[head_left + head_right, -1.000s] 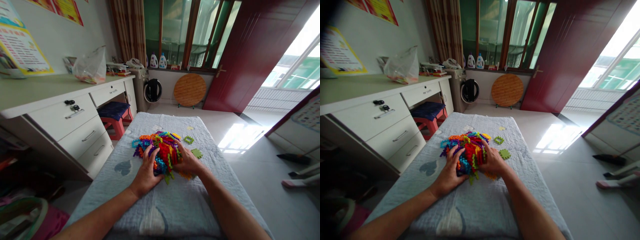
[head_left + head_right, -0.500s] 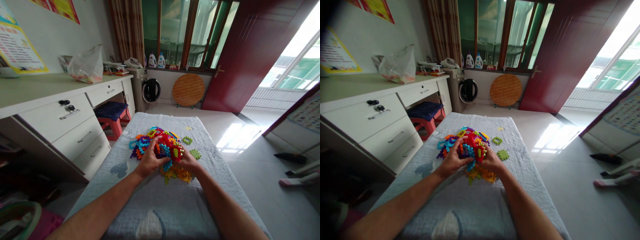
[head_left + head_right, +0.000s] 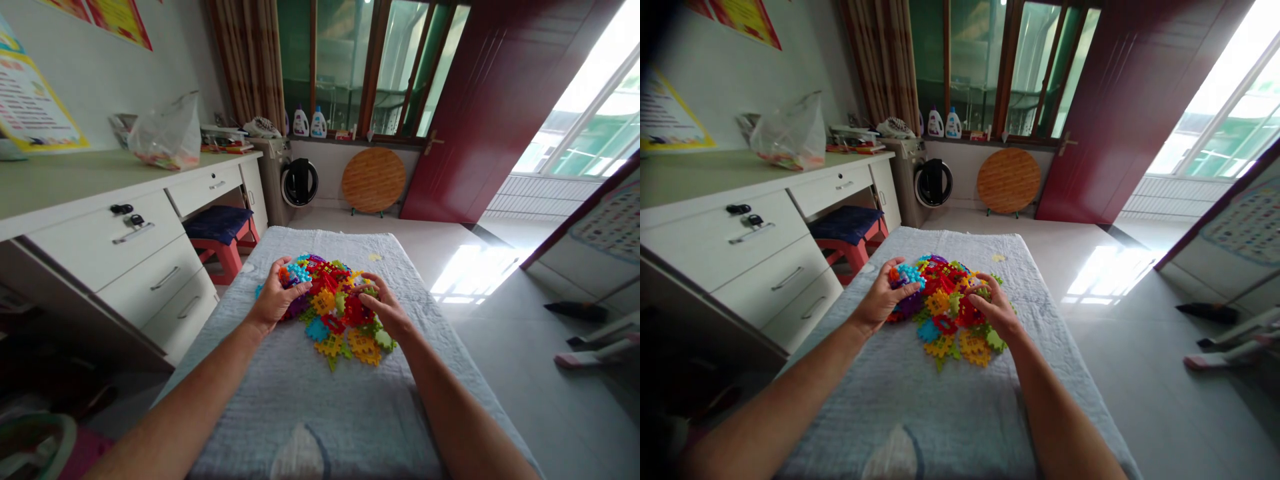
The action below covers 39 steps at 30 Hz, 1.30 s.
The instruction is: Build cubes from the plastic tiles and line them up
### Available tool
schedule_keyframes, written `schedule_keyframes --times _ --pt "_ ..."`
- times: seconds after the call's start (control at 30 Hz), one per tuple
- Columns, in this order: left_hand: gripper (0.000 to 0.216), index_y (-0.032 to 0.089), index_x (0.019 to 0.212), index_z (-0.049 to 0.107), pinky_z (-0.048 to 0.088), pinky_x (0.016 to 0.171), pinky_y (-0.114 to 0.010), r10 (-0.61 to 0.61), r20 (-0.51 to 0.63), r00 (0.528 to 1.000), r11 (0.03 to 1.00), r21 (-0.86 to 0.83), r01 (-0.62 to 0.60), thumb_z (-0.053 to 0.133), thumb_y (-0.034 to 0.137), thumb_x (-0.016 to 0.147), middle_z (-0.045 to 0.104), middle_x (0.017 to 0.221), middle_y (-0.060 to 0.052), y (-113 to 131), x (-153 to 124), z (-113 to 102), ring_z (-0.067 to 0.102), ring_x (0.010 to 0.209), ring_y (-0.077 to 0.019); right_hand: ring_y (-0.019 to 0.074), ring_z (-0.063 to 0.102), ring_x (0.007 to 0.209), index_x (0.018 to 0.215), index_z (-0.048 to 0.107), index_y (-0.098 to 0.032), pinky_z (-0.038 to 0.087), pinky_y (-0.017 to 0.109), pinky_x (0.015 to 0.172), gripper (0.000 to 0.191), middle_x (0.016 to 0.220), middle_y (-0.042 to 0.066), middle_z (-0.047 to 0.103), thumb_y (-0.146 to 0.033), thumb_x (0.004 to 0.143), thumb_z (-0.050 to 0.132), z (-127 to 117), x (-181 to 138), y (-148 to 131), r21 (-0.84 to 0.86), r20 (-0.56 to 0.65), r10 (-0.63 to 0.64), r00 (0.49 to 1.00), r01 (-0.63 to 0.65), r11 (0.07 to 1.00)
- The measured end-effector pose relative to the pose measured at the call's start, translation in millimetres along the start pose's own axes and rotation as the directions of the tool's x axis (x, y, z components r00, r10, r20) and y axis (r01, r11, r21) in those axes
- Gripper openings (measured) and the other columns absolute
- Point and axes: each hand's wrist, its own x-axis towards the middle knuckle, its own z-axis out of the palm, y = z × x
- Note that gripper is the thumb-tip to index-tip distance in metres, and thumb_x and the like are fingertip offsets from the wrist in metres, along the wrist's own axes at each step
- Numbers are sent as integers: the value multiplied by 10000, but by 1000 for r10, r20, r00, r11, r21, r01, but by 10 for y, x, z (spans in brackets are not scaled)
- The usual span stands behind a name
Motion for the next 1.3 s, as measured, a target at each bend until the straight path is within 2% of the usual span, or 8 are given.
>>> schedule_keyframes --times 0.1,0.23,0.47,0.6,0.73,0.97,1.13,1.3 --pt "853 223 1341 322 475 920 -409 16 83 996 991 127 -27 779 339 631 572 1109 -48 -27 51 -81 615 912 -183 207 630 882 1092 581 -232 487 395 840 330 978 49 683 -347 786 628 -10 28 28 -329 -101 -127 987 88 940" --pt "830 221 1360 347 361 1060 -479 181 167 969 840 486 -241 752 274 637 473 1268 -100 -101 136 -178 504 1167 -267 247 563 1044 978 664 -231 397 448 956 195 1073 67 665 -248 796 597 47 32 30 -705 -42 -346 937 218 675" --pt "654 277 1376 343 417 1054 -426 317 411 855 655 556 -511 560 146 773 378 1347 -82 -126 188 -144 408 1280 -240 294 325 1327 1183 619 -289 210 512 1082 320 1326 49 555 -383 885 553 372 32 -124 -846 246 -333 911 369 386" --pt "611 274 1364 367 457 1022 -419 355 402 844 669 521 -530 463 81 792 355 1364 -83 -134 283 -114 506 1183 -209 328 281 1353 1375 466 -271 238 534 1067 556 1460 107 405 -523 883 519 493 61 -117 -852 319 -162 934 358 383" --pt "533 213 1296 464 351 1116 -415 350 359 865 644 578 -501 450 87 779 395 1342 -96 -147 544 -94 419 1288 -227 307 365 1280 1346 493 -250 290 491 1047 567 1382 97 492 -547 865 538 501 53 -122 -814 371 -141 918 395 425" --pt "404 185 1144 591 301 1109 -406 28 291 956 598 762 -250 552 312 762 551 1295 -114 -365 1114 -45 441 1278 -280 262 494 1137 1217 590 -244 341 440 992 406 1207 81 619 -474 884 550 374 3 -125 -785 295 -228 928 371 495" --pt "567 159 1176 588 348 1055 -391 -121 291 949 620 769 -157 572 515 735 571 1312 -151 -552 1238 -70 494 1247 -308 259 513 1129 1153 632 -233 347 441 990 350 1178 87 636 -451 895 539 290 40 -103 -791 246 -222 944 328 517" --pt "696 168 1224 579 370 1040 -364 -181 353 918 672 726 -146 637 577 665 559 1339 -138 -471 1106 -90 510 1237 -309 298 378 1301 1391 441 -240 298 491 1059 558 1421 98 465 -483 894 519 366 99 -77 -778 339 -138 930 360 515"
